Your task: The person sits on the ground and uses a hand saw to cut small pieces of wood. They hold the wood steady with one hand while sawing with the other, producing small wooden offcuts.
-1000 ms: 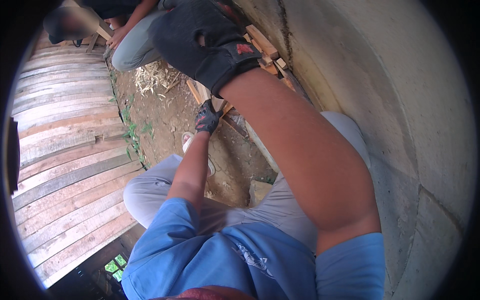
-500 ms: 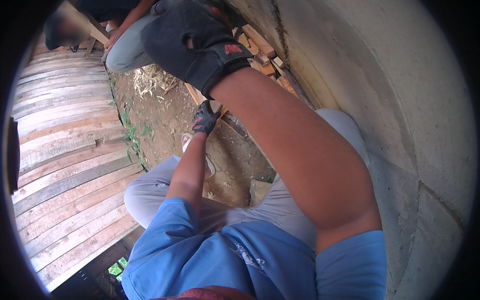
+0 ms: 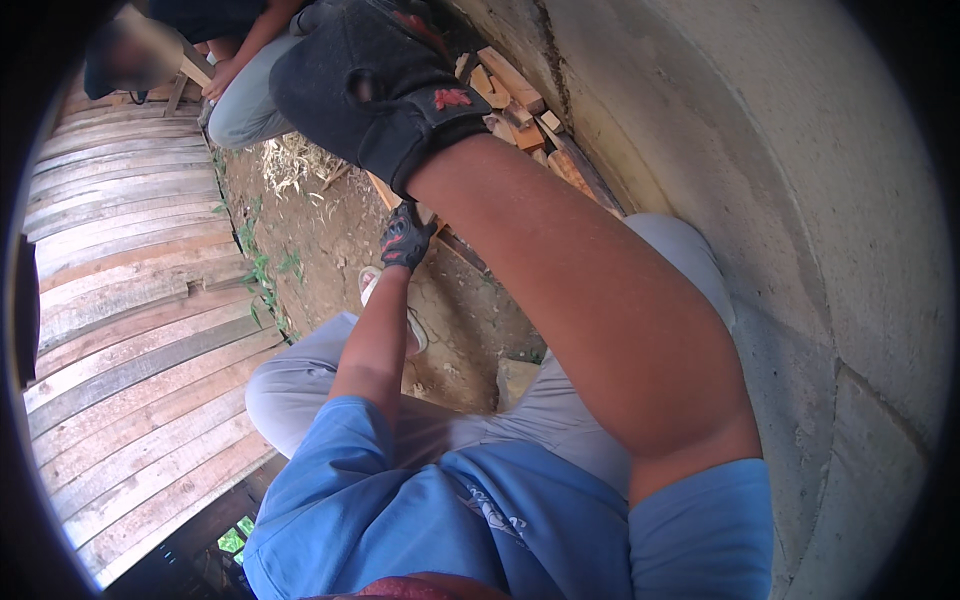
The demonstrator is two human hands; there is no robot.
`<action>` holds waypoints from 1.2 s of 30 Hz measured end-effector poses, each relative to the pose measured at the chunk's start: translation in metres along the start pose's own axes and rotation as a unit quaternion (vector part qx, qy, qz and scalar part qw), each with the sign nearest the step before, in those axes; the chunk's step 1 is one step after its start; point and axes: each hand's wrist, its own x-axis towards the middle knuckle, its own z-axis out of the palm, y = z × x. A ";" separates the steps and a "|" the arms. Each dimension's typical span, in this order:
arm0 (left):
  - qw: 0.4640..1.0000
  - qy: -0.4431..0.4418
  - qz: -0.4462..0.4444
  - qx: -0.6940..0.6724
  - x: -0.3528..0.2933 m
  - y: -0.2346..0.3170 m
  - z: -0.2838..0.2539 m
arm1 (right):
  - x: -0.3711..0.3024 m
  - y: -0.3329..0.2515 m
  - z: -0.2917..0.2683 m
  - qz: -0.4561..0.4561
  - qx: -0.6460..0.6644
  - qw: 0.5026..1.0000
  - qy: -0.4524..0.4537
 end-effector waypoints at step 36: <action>0.999 0.010 -0.027 0.039 0.023 -0.015 -0.023 | 0.009 -0.009 -0.029 0.153 0.127 0.980 -0.009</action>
